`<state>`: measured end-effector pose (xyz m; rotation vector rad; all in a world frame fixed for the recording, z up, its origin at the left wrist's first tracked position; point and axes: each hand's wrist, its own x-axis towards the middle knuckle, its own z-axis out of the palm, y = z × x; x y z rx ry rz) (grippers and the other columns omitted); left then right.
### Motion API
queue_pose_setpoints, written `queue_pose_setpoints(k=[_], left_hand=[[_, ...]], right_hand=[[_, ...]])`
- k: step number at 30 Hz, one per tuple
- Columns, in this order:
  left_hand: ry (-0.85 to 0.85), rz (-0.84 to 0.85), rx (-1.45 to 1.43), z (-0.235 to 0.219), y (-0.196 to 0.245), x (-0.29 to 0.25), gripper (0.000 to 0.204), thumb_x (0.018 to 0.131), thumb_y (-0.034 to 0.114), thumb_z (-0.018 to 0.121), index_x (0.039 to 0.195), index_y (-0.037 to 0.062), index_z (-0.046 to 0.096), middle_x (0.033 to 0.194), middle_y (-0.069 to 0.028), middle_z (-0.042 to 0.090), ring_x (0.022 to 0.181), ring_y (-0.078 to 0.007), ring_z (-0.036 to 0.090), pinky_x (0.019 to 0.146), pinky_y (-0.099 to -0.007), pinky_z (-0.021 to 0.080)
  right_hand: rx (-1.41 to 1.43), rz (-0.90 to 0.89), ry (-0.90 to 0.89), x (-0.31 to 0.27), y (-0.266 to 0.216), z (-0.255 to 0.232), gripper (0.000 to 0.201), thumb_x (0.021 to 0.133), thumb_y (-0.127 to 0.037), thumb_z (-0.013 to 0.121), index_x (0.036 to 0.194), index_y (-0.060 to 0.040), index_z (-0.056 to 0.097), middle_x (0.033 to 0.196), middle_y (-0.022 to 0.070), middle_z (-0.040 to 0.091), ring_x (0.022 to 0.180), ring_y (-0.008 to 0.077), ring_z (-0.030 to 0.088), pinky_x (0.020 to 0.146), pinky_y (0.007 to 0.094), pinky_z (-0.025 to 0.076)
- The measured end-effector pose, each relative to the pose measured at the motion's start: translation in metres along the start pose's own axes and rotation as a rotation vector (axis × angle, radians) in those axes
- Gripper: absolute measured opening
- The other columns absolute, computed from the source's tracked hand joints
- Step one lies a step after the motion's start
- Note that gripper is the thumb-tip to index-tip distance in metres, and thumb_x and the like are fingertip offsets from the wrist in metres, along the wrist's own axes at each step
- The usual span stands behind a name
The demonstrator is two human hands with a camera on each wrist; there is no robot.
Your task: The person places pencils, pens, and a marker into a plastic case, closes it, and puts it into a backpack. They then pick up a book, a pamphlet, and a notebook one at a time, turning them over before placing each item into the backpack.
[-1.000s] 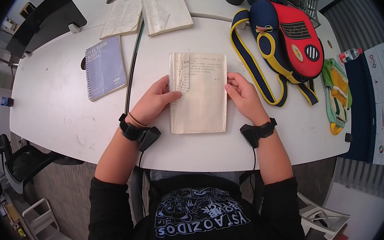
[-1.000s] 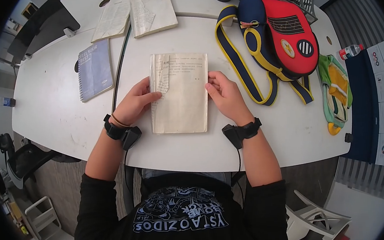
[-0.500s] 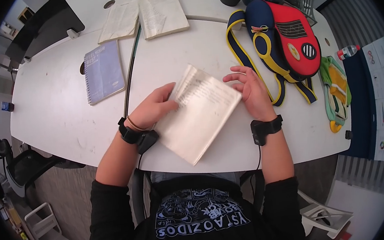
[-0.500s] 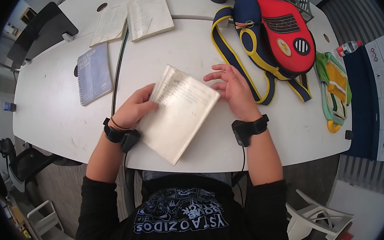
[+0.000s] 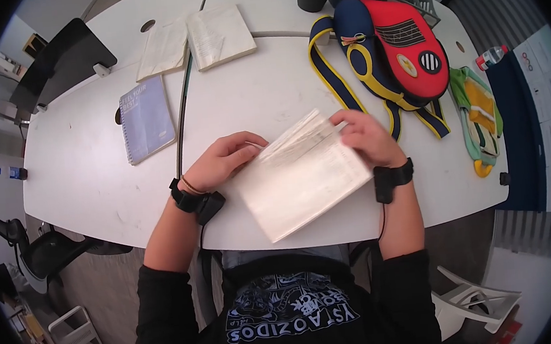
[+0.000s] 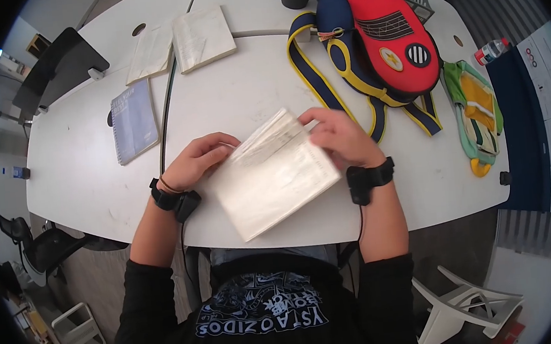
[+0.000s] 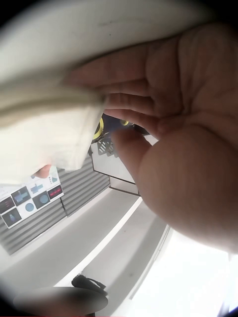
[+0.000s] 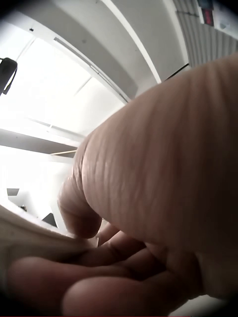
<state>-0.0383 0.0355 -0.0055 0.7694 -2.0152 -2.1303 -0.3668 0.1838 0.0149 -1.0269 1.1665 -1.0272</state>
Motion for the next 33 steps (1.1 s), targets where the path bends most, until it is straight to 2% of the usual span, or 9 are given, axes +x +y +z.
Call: queue_pose_setpoints(k=[4,10,12,16,18,21,23,27,33], left_hand=[[0.055,-0.020,-0.188,0.002,0.002,0.001,0.031,0.113,0.018,0.051,0.136,-0.0002,0.062,0.114,-0.0123,0.074,0.101,-0.0180,0.073,0.095,-0.0320,0.059],[0.066,-0.078,-0.169,0.008,0.009,0.007,0.026,0.113,0.016,0.049,0.129,-0.0001,0.063,0.110,-0.0136,0.075,0.096,-0.0230,0.076,0.088,-0.0346,0.063],[0.068,-0.119,-0.122,0.014,0.019,0.021,0.026,0.113,0.016,0.051,0.128,-0.0011,0.063,0.109,-0.0135,0.075,0.094,-0.0229,0.076,0.087,-0.0349,0.063],[-0.097,-0.052,0.230,0.042,0.057,0.059,0.021,0.111,0.015,0.055,0.122,0.0014,0.068,0.104,-0.0100,0.076,0.096,-0.0188,0.075,0.084,-0.0324,0.062],[-0.036,0.387,0.679,0.068,0.089,0.089,0.016,0.105,0.009,0.062,0.115,0.0046,0.072,0.104,-0.0101,0.075,0.095,-0.0225,0.075,0.084,-0.0327,0.061],[0.031,0.465,0.867,0.106,0.127,0.135,0.017,0.096,0.005,0.068,0.110,0.0088,0.076,0.122,-0.0148,0.071,0.115,-0.0315,0.070,0.096,-0.0372,0.058],[0.140,0.886,1.146,0.128,0.126,0.174,0.023,0.092,0.004,0.070,0.111,0.0121,0.079,0.144,-0.0185,0.059,0.137,-0.0397,0.056,0.111,-0.0439,0.050],[0.136,0.860,1.306,0.162,0.121,0.219,0.030,0.084,0.016,0.080,0.114,0.0194,0.080,0.164,-0.0146,0.041,0.155,-0.0431,0.032,0.116,-0.0650,0.038],[0.267,0.739,1.308,0.162,0.145,0.252,0.045,0.093,0.019,0.071,0.138,0.0119,0.067,0.159,-0.0130,0.048,0.147,-0.0385,0.045,0.108,-0.0663,0.044]], right_hand=[[0.104,-0.295,0.282,-0.040,-0.007,-0.063,0.046,0.094,-0.017,0.064,0.133,0.0068,0.061,0.112,0.0122,0.075,0.100,0.0150,0.074,0.088,0.0264,0.058],[0.434,-0.652,0.811,-0.076,-0.005,-0.117,0.044,0.097,-0.016,0.063,0.137,0.0005,0.058,0.126,0.0103,0.070,0.094,0.0153,0.072,0.082,0.0253,0.058],[0.863,-0.922,0.217,-0.091,0.040,-0.176,0.034,0.099,-0.008,0.064,0.133,-0.0071,0.058,0.112,0.0065,0.069,0.079,0.0118,0.066,0.067,0.0218,0.053],[1.056,-0.901,0.532,-0.089,0.039,-0.179,0.029,0.100,-0.002,0.065,0.125,-0.0137,0.056,0.095,0.0032,0.060,0.065,0.0111,0.049,0.056,0.0211,0.042],[1.028,-0.935,0.658,-0.086,0.034,-0.171,0.028,0.100,-0.003,0.065,0.123,-0.0137,0.053,0.096,0.0044,0.061,0.065,0.0117,0.048,0.055,0.0208,0.041],[0.882,-0.910,0.967,-0.085,0.021,-0.156,0.027,0.100,-0.007,0.064,0.123,-0.0099,0.050,0.099,0.0155,0.064,0.070,0.0106,0.053,0.054,0.0177,0.043],[0.835,-0.869,0.989,-0.081,0.022,-0.154,0.031,0.098,-0.006,0.062,0.126,-0.0105,0.049,0.101,0.0170,0.065,0.070,0.0125,0.054,0.055,0.0194,0.044],[0.871,-0.853,0.984,-0.079,0.036,-0.162,0.030,0.097,-0.007,0.061,0.125,-0.0145,0.051,0.104,0.0109,0.064,0.068,0.0129,0.053,0.055,0.0208,0.042],[0.932,-0.897,0.981,-0.091,0.045,-0.174,0.026,0.098,-0.012,0.060,0.122,-0.0175,0.057,0.103,0.0012,0.063,0.058,0.0087,0.048,0.048,0.0206,0.037]])
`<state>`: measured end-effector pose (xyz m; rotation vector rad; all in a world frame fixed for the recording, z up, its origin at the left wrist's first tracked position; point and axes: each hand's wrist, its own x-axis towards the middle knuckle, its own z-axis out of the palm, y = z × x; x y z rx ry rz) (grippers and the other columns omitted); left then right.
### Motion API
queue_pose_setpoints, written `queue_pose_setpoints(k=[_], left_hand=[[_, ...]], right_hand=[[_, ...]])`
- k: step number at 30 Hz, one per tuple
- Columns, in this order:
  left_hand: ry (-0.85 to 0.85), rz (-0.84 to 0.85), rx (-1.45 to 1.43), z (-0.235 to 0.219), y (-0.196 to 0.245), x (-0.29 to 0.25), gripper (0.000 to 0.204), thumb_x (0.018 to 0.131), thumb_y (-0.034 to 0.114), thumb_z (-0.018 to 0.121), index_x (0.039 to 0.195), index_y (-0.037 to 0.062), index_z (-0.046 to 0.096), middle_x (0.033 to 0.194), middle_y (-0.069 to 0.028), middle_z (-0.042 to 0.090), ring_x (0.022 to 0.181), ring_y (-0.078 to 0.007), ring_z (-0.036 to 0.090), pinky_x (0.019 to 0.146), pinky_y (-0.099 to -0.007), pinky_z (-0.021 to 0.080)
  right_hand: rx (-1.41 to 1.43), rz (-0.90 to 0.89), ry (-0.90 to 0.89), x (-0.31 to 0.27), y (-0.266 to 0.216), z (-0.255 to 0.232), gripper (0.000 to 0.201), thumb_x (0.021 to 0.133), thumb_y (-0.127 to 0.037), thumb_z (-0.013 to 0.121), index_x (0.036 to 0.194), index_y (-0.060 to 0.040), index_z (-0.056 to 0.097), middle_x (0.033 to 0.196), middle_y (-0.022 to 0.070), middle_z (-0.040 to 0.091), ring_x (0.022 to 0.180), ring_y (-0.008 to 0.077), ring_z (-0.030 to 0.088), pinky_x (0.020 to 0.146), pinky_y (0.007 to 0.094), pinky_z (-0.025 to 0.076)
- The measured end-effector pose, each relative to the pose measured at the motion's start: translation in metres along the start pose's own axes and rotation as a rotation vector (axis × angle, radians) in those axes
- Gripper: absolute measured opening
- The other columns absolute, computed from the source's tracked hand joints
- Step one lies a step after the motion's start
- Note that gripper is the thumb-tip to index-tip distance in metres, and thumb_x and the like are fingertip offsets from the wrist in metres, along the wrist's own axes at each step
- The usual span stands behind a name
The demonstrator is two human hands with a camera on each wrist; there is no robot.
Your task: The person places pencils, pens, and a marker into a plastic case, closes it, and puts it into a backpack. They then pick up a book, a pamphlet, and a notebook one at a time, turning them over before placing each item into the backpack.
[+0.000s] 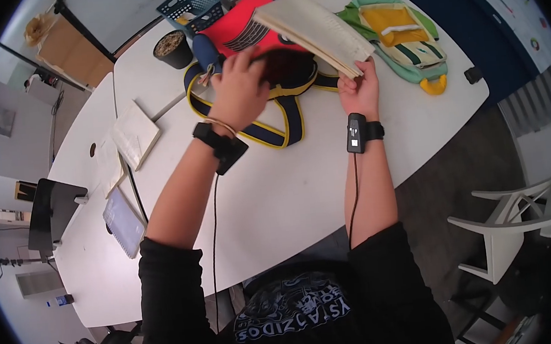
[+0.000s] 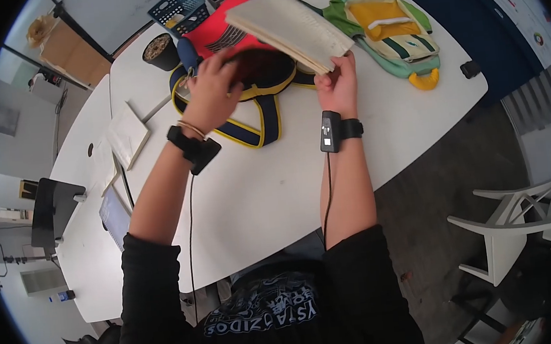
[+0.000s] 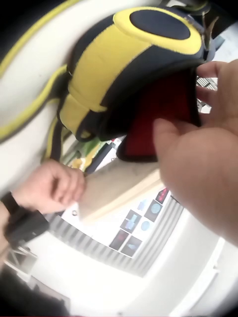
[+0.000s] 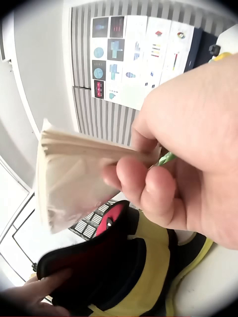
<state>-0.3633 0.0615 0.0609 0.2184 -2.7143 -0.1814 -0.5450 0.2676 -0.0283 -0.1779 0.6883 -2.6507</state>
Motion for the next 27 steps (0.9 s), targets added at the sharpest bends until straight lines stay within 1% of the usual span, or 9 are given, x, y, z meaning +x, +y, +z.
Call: queue_pose_setpoints(k=[2,3,7,11,14,17,19,21,27], left_hand=[[0.160,-0.001,-0.130,0.004,-0.026,0.018,0.045,0.097,0.019,0.064,0.141,0.0070,0.065,0.150,-0.0170,0.056,0.135,-0.0422,0.058,0.110,-0.0554,0.049],[0.255,0.027,-0.192,0.010,-0.048,0.030,0.045,0.098,0.020,0.066,0.140,0.0044,0.064,0.149,-0.0157,0.059,0.122,-0.0345,0.066,0.106,-0.0431,0.053],[0.159,-0.584,-1.066,-0.033,-0.057,0.044,0.041,0.102,0.013,0.063,0.142,0.0035,0.064,0.154,-0.0064,0.058,0.106,-0.0140,0.058,0.095,-0.0357,0.053],[0.180,-0.615,-1.332,-0.060,-0.046,0.049,0.043,0.107,0.011,0.053,0.149,0.0091,0.063,0.163,0.0002,0.049,0.124,-0.0157,0.053,0.103,-0.0401,0.053],[0.183,-0.448,-1.167,-0.064,-0.037,0.045,0.047,0.107,0.016,0.055,0.153,0.0126,0.061,0.154,-0.0022,0.056,0.127,-0.0164,0.053,0.108,-0.0413,0.051],[0.151,-0.419,-1.157,-0.068,-0.024,0.040,0.053,0.105,0.021,0.058,0.158,0.0164,0.058,0.146,-0.0049,0.059,0.129,-0.0159,0.053,0.110,-0.0398,0.049],[0.144,-0.392,-1.103,-0.064,-0.027,0.037,0.056,0.104,0.024,0.061,0.159,0.0171,0.057,0.136,-0.0057,0.061,0.124,-0.0152,0.056,0.109,-0.0367,0.050],[0.160,-0.320,-1.074,-0.061,-0.028,0.035,0.059,0.100,0.025,0.069,0.158,0.0139,0.058,0.109,0.0002,0.065,0.108,-0.0103,0.061,0.098,-0.0282,0.048],[0.138,-0.236,-0.966,-0.057,-0.024,0.030,0.059,0.102,0.025,0.068,0.159,0.0132,0.056,0.118,-0.0024,0.067,0.112,-0.0115,0.061,0.106,-0.0290,0.047]], right_hand=[[0.102,0.100,-0.147,0.002,-0.005,-0.010,0.026,0.099,-0.015,0.058,0.125,-0.0167,0.060,0.104,-0.0007,0.065,0.053,0.0061,0.046,0.042,0.0195,0.034],[0.104,0.096,-0.147,-0.001,-0.007,-0.006,0.026,0.099,-0.015,0.058,0.125,-0.0167,0.060,0.104,-0.0007,0.065,0.053,0.0061,0.046,0.042,0.0195,0.034],[0.097,0.079,-0.103,-0.007,-0.012,0.003,0.031,0.101,-0.017,0.056,0.132,-0.0146,0.061,0.105,-0.0007,0.068,0.052,0.0050,0.048,0.039,0.0188,0.033],[-0.074,-0.014,0.019,-0.011,-0.018,0.014,0.032,0.101,-0.018,0.057,0.132,-0.0128,0.061,0.103,-0.0012,0.068,0.055,0.0054,0.052,0.042,0.0200,0.036],[-0.274,-0.074,0.070,-0.010,-0.008,0.023,0.024,0.100,-0.018,0.061,0.122,-0.0077,0.061,0.103,0.0038,0.070,0.069,0.0117,0.064,0.049,0.0280,0.046],[-0.637,0.004,0.038,-0.016,0.009,0.037,0.022,0.101,-0.017,0.063,0.120,-0.0059,0.059,0.091,0.0073,0.071,0.065,0.0138,0.065,0.053,0.0282,0.049],[-0.604,-0.006,-0.032,-0.020,0.029,0.060,0.023,0.106,-0.016,0.062,0.124,-0.0045,0.052,0.086,0.0106,0.071,0.063,0.0162,0.068,0.052,0.0285,0.051],[-0.636,0.046,-0.095,-0.013,0.047,0.076,0.023,0.108,-0.011,0.058,0.127,-0.0034,0.049,0.096,0.0128,0.071,0.074,0.0194,0.073,0.062,0.0304,0.059],[-0.773,0.192,-0.258,0.018,0.091,0.107,0.026,0.110,-0.004,0.052,0.132,0.0052,0.043,0.110,0.0230,0.069,0.090,0.0284,0.078,0.083,0.0398,0.068]])
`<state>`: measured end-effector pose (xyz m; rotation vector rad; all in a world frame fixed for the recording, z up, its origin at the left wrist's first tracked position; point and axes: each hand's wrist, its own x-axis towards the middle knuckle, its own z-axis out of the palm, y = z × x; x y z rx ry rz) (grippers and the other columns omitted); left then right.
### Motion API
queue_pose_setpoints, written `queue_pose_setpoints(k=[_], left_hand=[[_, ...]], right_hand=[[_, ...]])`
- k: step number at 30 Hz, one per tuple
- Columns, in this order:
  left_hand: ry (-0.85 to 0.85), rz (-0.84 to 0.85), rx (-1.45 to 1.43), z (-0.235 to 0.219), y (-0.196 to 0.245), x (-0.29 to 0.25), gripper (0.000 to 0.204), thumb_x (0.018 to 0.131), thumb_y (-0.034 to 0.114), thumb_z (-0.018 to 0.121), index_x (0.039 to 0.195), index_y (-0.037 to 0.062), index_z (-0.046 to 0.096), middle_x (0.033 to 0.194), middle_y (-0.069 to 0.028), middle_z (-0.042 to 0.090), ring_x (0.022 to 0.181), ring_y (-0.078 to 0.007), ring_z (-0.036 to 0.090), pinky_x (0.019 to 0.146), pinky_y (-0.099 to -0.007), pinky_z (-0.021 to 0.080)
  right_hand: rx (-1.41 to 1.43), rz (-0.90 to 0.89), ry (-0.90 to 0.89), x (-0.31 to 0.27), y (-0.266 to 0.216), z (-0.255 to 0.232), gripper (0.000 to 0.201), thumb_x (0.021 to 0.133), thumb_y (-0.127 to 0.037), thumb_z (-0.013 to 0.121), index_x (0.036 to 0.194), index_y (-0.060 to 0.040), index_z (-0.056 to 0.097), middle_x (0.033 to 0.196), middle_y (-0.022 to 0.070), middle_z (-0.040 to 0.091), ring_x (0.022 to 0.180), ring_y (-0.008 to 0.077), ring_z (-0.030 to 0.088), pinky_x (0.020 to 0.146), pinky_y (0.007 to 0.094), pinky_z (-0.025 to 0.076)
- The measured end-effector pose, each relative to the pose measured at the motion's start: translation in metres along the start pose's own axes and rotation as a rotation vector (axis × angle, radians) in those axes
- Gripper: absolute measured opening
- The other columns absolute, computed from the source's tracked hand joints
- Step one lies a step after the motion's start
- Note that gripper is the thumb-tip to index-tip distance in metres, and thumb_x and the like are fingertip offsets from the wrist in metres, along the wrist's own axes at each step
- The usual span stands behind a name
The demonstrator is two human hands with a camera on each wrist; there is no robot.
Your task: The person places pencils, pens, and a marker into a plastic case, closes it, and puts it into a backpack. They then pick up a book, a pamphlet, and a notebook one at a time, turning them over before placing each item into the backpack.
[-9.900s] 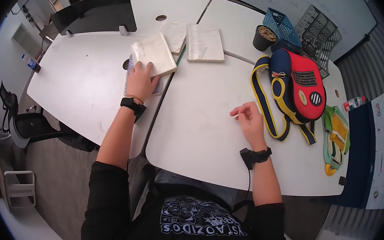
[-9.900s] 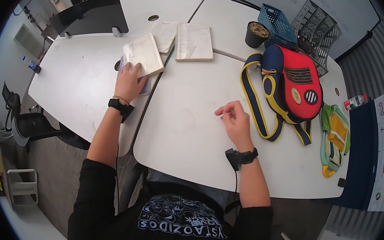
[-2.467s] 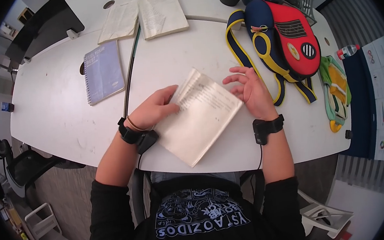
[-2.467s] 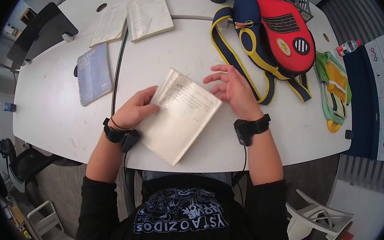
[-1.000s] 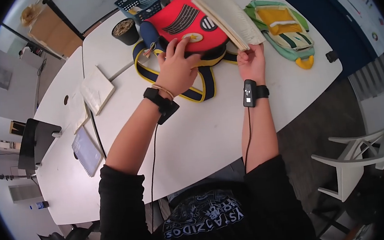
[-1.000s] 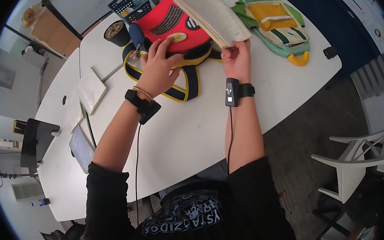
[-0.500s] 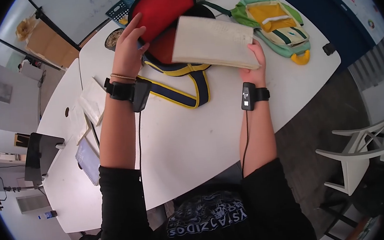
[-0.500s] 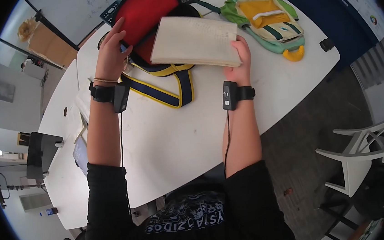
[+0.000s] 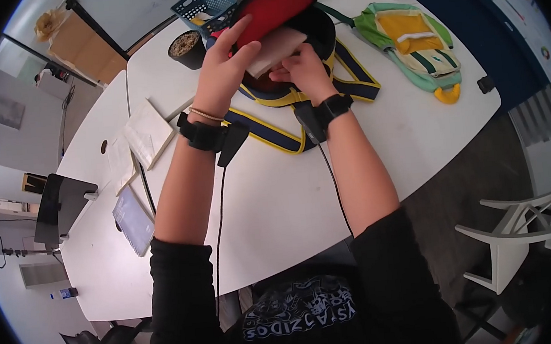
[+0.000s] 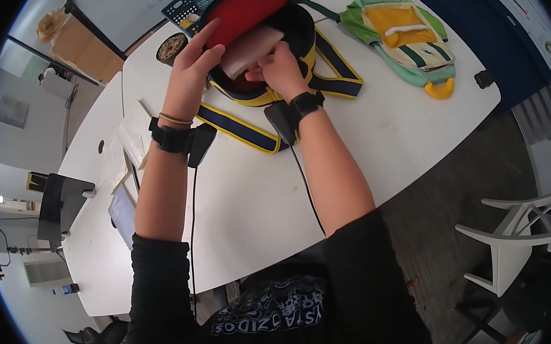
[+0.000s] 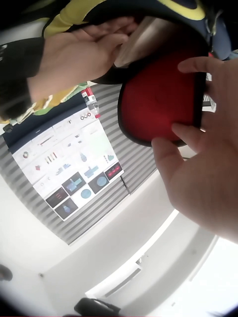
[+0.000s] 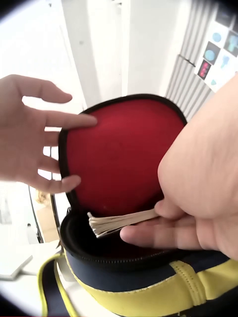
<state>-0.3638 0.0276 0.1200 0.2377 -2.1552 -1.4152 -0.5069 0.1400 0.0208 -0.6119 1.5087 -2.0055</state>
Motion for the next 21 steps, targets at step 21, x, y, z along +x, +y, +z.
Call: queue_pose_setpoints(k=[21], left_hand=[[-0.101,-0.042,0.109,-0.018,-0.024,-0.061,0.032,0.101,0.012,0.068,0.133,0.0057,0.072,0.159,-0.0091,0.052,0.126,-0.0197,0.065,0.106,-0.0337,0.053]], right_hand=[[-1.109,-0.698,0.285,0.013,0.042,-0.011,0.027,0.096,-0.025,0.065,0.106,-0.0037,0.079,0.097,0.0204,0.079,0.100,0.0472,0.073,0.090,0.0548,0.058]])
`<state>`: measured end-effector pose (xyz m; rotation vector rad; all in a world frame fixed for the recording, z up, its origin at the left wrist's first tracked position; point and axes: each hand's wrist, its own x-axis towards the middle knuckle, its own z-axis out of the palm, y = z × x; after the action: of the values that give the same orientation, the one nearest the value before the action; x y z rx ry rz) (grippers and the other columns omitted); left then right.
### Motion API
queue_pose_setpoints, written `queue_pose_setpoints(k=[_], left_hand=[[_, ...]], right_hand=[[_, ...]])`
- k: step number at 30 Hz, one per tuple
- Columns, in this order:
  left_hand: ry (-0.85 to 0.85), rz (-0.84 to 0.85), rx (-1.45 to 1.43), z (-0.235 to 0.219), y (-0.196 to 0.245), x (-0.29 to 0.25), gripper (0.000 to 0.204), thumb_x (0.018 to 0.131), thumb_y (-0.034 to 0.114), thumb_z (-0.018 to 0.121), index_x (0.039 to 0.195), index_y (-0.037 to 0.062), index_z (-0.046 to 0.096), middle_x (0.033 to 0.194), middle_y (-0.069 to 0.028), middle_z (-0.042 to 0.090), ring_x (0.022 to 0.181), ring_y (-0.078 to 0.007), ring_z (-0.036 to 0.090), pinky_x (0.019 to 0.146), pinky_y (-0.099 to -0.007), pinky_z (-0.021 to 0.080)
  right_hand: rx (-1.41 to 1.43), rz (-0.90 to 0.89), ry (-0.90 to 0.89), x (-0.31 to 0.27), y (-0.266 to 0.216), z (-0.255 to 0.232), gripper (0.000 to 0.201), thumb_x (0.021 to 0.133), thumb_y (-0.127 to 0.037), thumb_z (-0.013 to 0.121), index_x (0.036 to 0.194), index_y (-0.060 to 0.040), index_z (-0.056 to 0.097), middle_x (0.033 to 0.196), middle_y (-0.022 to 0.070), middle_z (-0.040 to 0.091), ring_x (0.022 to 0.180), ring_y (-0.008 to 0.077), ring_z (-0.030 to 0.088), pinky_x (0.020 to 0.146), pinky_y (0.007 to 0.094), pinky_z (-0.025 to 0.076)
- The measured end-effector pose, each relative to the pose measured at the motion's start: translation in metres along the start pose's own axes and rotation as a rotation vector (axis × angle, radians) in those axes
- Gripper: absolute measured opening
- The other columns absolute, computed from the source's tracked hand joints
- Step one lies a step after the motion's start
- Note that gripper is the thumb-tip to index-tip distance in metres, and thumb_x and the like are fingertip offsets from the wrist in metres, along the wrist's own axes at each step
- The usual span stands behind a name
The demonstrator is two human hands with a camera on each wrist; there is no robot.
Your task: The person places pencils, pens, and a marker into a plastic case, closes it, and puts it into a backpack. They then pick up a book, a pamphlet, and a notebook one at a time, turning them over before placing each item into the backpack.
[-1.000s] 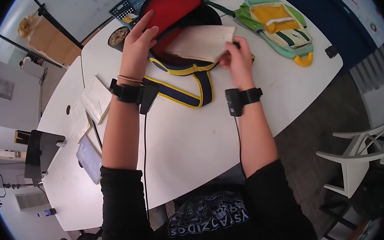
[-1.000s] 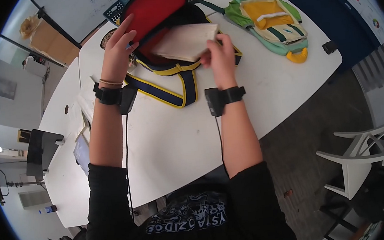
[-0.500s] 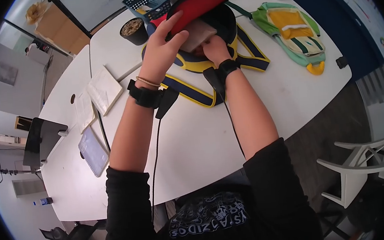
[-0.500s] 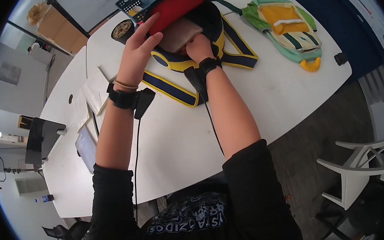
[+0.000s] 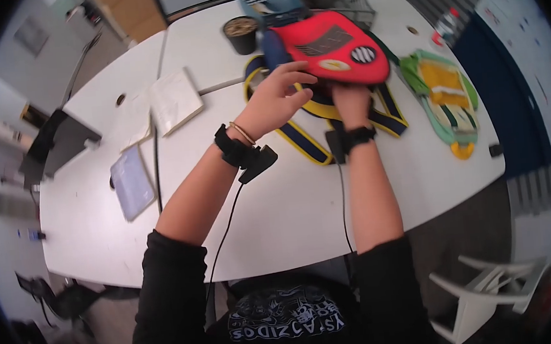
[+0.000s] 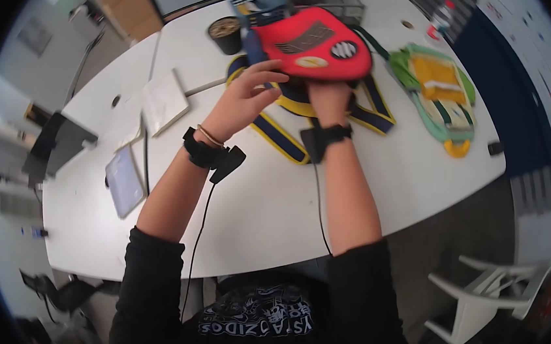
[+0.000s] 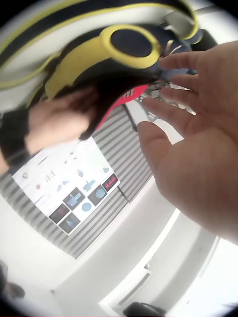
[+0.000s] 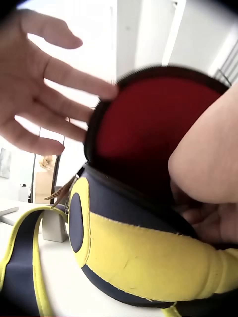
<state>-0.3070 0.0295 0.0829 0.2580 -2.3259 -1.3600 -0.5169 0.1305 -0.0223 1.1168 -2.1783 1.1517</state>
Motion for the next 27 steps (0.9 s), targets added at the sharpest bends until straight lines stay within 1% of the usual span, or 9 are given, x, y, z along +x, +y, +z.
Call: queue_pose_setpoints(k=[1,3,5,8,11,15,19,24,27], left_hand=[[0.063,-0.026,0.030,-0.010,-0.001,-0.016,0.030,0.101,0.013,0.067,0.130,0.0079,0.074,0.160,-0.0097,0.052,0.128,-0.0207,0.064,0.108,-0.0355,0.052],[0.111,-0.039,0.100,-0.042,-0.029,-0.044,0.029,0.101,0.015,0.066,0.128,0.0093,0.075,0.159,-0.0104,0.053,0.130,-0.0233,0.063,0.109,-0.0379,0.052],[0.274,-0.126,0.320,-0.081,-0.055,-0.078,0.024,0.093,0.016,0.072,0.115,0.0081,0.078,0.144,-0.0164,0.064,0.124,-0.0319,0.065,0.102,-0.0390,0.056],[0.446,-0.185,0.825,-0.148,-0.113,-0.133,0.027,0.086,0.018,0.077,0.110,0.0054,0.078,0.122,-0.0246,0.070,0.117,-0.0426,0.066,0.106,-0.0480,0.053],[0.453,-0.492,0.859,-0.184,-0.139,-0.167,0.034,0.087,0.021,0.076,0.119,0.0100,0.079,0.114,-0.0261,0.072,0.116,-0.0465,0.065,0.104,-0.0497,0.054],[0.434,-0.460,0.872,-0.188,-0.167,-0.178,0.037,0.089,0.026,0.072,0.124,0.0137,0.078,0.115,-0.0249,0.074,0.118,-0.0480,0.064,0.106,-0.0506,0.053],[0.343,-0.650,0.839,-0.189,-0.176,-0.163,0.038,0.091,0.033,0.067,0.124,0.0186,0.080,0.118,-0.0216,0.077,0.124,-0.0476,0.062,0.112,-0.0529,0.048],[0.529,-0.751,0.496,-0.199,-0.197,-0.144,0.030,0.092,0.023,0.066,0.112,0.0068,0.082,0.105,-0.0221,0.079,0.102,-0.0371,0.075,0.096,-0.0437,0.058],[0.579,-0.753,0.616,-0.188,-0.192,-0.135,0.025,0.089,0.017,0.071,0.106,0.0019,0.081,0.092,-0.0182,0.080,0.092,-0.0295,0.077,0.085,-0.0406,0.060]], right_hand=[[0.310,0.028,0.225,0.002,-0.021,-0.015,0.025,0.095,-0.018,0.067,0.114,-0.0048,0.078,0.104,0.0197,0.080,0.098,0.0446,0.075,0.088,0.0523,0.059],[0.705,0.471,-0.057,-0.010,-0.047,-0.050,0.021,0.104,-0.014,0.066,0.108,0.0054,0.069,0.095,0.0140,0.078,0.087,0.0191,0.077,0.077,0.0354,0.061],[0.893,0.488,-0.086,-0.023,-0.077,-0.077,0.013,0.105,-0.007,0.059,0.101,0.0033,0.066,0.069,0.0030,0.062,0.060,0.0101,0.061,0.055,0.0234,0.049],[0.923,0.494,-0.296,-0.039,-0.098,-0.089,0.014,0.104,-0.009,0.058,0.098,0.0007,0.066,0.067,0.0023,0.061,0.057,0.0073,0.056,0.051,0.0232,0.042],[0.953,0.408,-0.557,-0.056,-0.127,-0.072,0.012,0.102,-0.008,0.058,0.097,-0.0003,0.066,0.065,0.0017,0.060,0.056,0.0065,0.055,0.051,0.0229,0.041],[1.036,0.409,-0.935,-0.086,-0.141,-0.028,0.012,0.104,-0.009,0.056,0.105,-0.0010,0.064,0.072,0.0026,0.063,0.063,0.0087,0.058,0.058,0.0238,0.046],[1.029,0.450,-0.974,-0.109,-0.144,-0.019,0.006,0.105,-0.007,0.055,0.109,-0.0040,0.058,0.077,0.0042,0.064,0.068,0.0103,0.060,0.062,0.0251,0.049],[1.141,0.463,-0.969,-0.105,-0.137,-0.019,0.007,0.106,-0.004,0.054,0.107,-0.0087,0.049,0.079,0.0055,0.062,0.071,0.0130,0.062,0.064,0.0259,0.050],[1.148,0.460,-0.980,-0.102,-0.136,-0.018,0.008,0.106,-0.003,0.054,0.107,-0.0089,0.049,0.080,0.0058,0.062,0.071,0.0132,0.062,0.065,0.0261,0.050]])
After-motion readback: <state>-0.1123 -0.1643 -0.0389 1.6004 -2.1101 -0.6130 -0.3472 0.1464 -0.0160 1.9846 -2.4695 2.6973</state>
